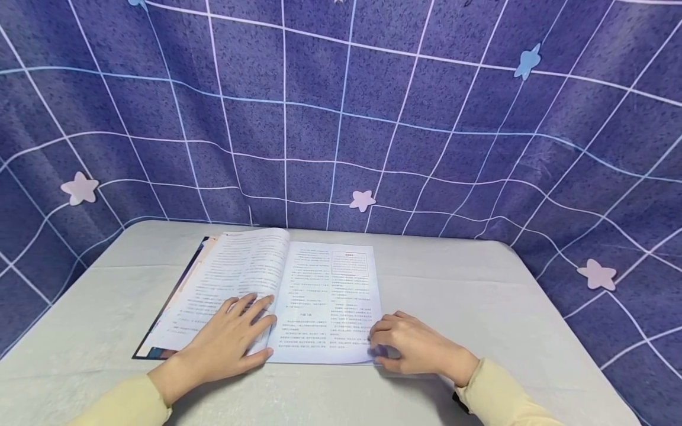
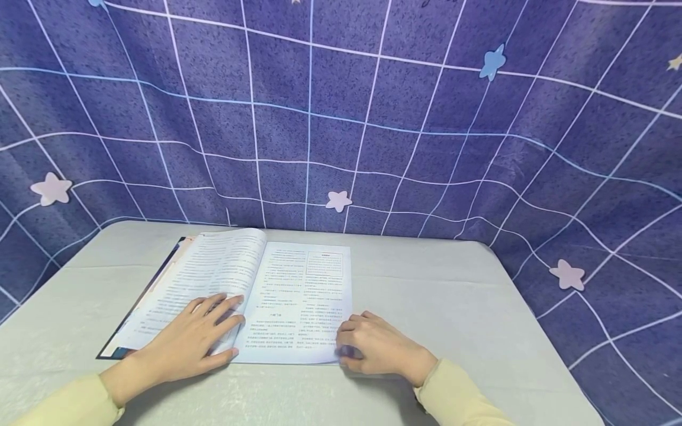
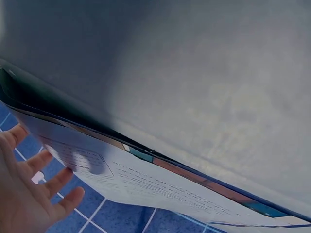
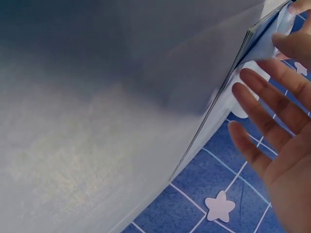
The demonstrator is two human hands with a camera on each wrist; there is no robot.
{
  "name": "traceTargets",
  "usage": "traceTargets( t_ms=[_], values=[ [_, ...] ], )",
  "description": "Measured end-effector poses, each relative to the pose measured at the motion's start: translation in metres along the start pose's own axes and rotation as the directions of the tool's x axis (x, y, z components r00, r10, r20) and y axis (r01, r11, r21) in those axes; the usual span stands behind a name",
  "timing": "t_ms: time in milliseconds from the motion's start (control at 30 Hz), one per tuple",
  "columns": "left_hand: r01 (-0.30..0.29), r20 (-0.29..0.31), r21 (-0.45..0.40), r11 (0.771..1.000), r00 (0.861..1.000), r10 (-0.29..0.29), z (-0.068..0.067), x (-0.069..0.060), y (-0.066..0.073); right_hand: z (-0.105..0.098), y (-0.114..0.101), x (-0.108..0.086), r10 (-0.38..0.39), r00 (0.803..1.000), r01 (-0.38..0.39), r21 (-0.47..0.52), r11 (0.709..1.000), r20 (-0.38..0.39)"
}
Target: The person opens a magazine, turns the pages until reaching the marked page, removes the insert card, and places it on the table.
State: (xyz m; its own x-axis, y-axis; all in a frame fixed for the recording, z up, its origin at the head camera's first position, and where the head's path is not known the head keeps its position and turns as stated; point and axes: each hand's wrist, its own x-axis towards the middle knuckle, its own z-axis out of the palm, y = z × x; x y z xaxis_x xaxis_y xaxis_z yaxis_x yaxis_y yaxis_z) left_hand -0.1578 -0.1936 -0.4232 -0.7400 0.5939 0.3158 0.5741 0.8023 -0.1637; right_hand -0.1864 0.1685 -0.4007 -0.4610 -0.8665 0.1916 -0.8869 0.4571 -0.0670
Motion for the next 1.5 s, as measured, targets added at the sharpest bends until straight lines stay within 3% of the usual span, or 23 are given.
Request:
traceTargets(
  t_ms=[300,500,1100,1500],
  values=[
    [0.011,0.04,-0.021,1.0,0.999,-0.01,-0.0008,-0.0005,0.0009,0.0008,0.0007,0.0024,-0.078,0.995,0.079,0.012,0.997,-0.065],
    [0.014,0.056,-0.021,1.0,0.998,-0.013,0.0005,-0.0014,0.0015,0.0022,0.0008,0.003,-0.111,0.992,0.112,0.008,0.994,-0.067],
    [-0.005,0.046,-0.036,0.999,0.999,0.007,0.0,-0.0019,0.0014,0.0018,-0.0005,0.0055,-0.098,0.993,0.101,0.035,0.994,-0.072],
    [-0.041,0.015,-0.045,0.998,0.999,0.042,0.0009,-0.0006,0.0031,0.003,0.0002,0.006,-0.065,0.992,0.08,0.147,0.986,-0.105]
  ],
)
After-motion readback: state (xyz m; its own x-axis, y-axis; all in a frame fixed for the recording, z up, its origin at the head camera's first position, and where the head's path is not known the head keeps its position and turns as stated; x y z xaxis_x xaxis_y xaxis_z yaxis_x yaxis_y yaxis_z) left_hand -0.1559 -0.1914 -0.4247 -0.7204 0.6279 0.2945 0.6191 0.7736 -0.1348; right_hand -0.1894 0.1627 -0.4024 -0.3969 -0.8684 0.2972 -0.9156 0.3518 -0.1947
